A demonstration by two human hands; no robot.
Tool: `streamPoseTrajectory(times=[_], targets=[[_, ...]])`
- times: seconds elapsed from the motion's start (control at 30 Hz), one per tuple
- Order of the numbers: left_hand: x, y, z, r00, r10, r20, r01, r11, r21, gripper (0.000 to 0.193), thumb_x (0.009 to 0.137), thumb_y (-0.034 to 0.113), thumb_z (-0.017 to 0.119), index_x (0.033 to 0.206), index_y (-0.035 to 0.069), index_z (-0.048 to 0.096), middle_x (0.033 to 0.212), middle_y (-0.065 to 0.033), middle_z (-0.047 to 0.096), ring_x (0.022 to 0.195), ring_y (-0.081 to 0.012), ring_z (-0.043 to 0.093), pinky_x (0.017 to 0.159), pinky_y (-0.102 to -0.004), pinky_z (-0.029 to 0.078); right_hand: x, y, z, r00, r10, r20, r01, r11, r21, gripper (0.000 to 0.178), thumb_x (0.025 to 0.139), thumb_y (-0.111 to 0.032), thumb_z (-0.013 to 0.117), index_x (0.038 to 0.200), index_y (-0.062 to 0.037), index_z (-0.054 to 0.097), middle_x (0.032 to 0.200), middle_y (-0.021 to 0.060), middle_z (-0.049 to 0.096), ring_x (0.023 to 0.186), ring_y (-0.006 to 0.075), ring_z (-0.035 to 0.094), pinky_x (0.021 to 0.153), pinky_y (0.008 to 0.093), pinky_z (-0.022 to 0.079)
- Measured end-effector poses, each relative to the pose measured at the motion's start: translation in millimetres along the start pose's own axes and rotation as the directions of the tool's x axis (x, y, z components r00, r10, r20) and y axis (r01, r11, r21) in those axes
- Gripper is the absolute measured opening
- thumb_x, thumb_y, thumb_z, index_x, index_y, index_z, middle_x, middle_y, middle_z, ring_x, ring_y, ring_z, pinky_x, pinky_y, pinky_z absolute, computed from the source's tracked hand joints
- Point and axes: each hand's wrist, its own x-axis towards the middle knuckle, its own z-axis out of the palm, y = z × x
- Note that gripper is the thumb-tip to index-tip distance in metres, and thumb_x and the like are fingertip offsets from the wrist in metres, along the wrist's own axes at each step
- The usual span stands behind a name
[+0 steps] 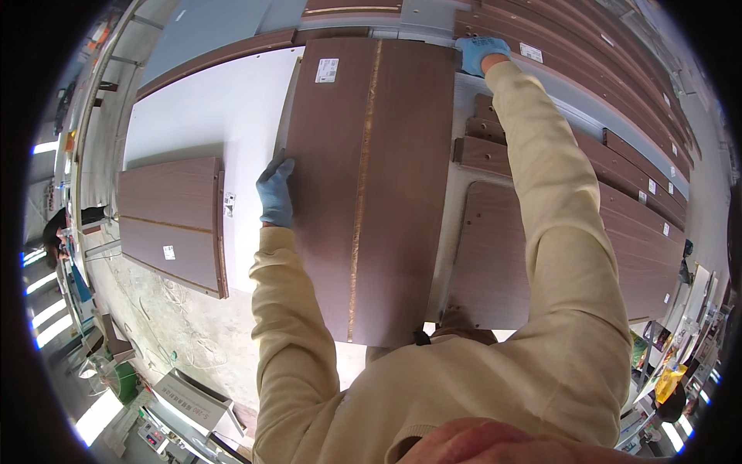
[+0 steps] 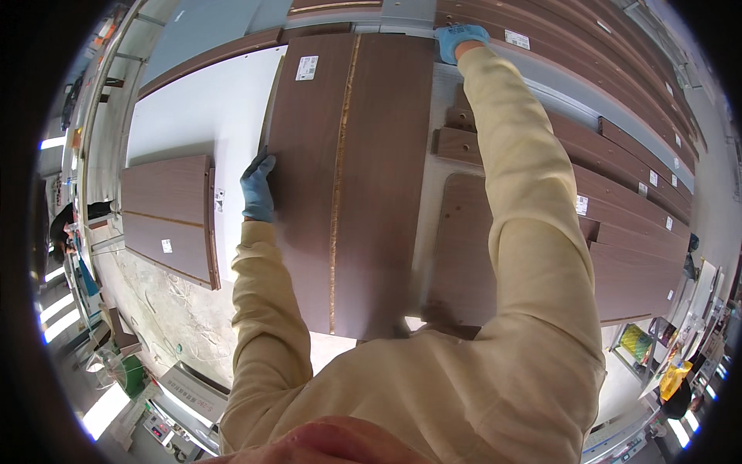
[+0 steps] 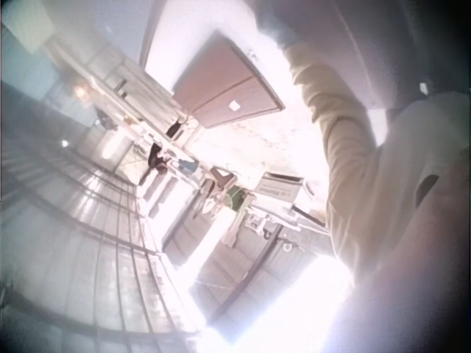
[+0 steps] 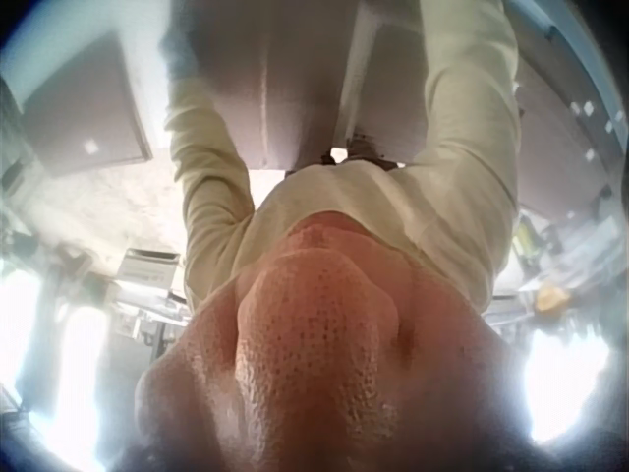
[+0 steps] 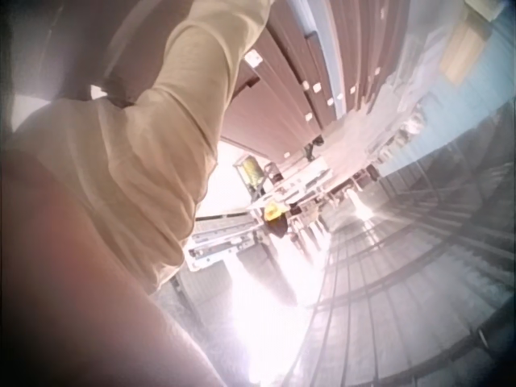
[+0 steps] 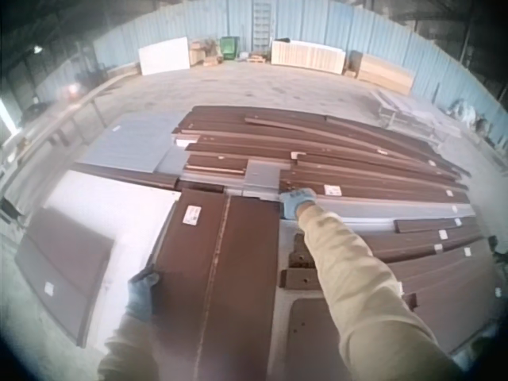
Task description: The person lifts and places large brown wooden panels onto a growing stack, aligning them with existing pieces. They repeatedly pick up panels from the floor and arrange them in a neat pile, using both hands to position each panel.
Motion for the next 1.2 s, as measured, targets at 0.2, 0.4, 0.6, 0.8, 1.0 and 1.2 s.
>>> streamPoseTrajectory(times=[0.2,0.4,0.6,0.8,1.0,1.2], targets=[[5.6,-9.5,8.0,0.999,0.049,-0.024,-0.048,0.998,0.049,0.042,0.099,0.011,0.069,0.139,-0.003,0.068,0.128,-0.0121,0.073,0.113,-0.0173,0.068,0.102,-0.0289,0.052,-32.2,35.4,23.0,0.956,-0.026,-0.293,0.113,0.951,0.287,0.042,0.097,-0.024,0.055,0.138,-0.0242,0.065,0.136,0.0127,0.070,0.121,0.0390,0.067,0.102,0.0500,0.054],[5.9,-0.5,25.7,0.995,0.049,-0.086,-0.011,0.917,0.398,0.048,0.098,0.022,0.071,0.137,-0.005,0.067,0.119,-0.0170,0.078,0.099,-0.0212,0.073,0.087,-0.0325,0.056,-91.3,-8.5,31.5,0.898,-0.045,-0.438,0.212,0.916,0.341,0.045,0.098,-0.043,0.060,0.131,-0.0130,0.065,0.120,0.0143,0.073,0.112,0.0384,0.069,0.095,0.0510,0.052],[-15.1,12.9,45.5,0.951,0.299,-0.074,-0.142,0.638,0.756,0.050,0.103,0.034,0.054,0.138,0.001,0.067,0.134,-0.0241,0.069,0.127,-0.0426,0.064,0.108,-0.0479,0.051,-119.2,-61.7,61.8,0.900,0.052,-0.432,0.061,0.968,0.243,0.070,0.095,-0.063,0.060,0.145,-0.0130,0.056,0.161,0.0224,0.044,0.152,0.0458,0.034,0.122,0.0601,0.029],[-21.8,45.9,62.4,0.984,0.173,-0.033,-0.041,0.411,0.911,0.044,0.103,0.029,0.048,0.135,0.005,0.067,0.120,-0.0270,0.073,0.110,-0.0470,0.070,0.099,-0.0558,0.054,-111.5,-74.9,71.8,0.887,0.118,-0.446,-0.032,0.980,0.195,0.068,0.097,-0.061,0.057,0.144,-0.0115,0.055,0.160,0.0217,0.046,0.155,0.0430,0.030,0.123,0.0622,0.023],[-34.3,108.4,28.6,0.489,0.860,0.146,-0.652,0.248,0.717,0.040,0.100,0.013,0.058,0.135,-0.005,0.062,0.133,-0.0258,0.067,0.129,-0.0459,0.058,0.115,-0.0521,0.044,-112.9,-79.6,69.5,0.853,0.109,-0.511,-0.063,0.992,0.106,0.064,0.100,-0.061,0.053,0.141,-0.0127,0.060,0.156,0.0214,0.052,0.152,0.0409,0.036,0.120,0.0602,0.028],[-191.0,32.4,-71.7,0.713,0.642,-0.282,-0.154,0.536,0.830,0.081,0.099,0.031,0.074,0.158,-0.010,0.036,0.164,-0.0334,0.035,0.152,-0.0454,0.037,0.127,-0.0509,0.030,-138.6,-89.6,47.9,0.928,0.077,-0.364,-0.013,0.984,0.175,0.070,0.096,-0.065,0.057,0.142,-0.0126,0.058,0.154,0.0254,0.051,0.148,0.0416,0.041,0.121,0.0603,0.028]])
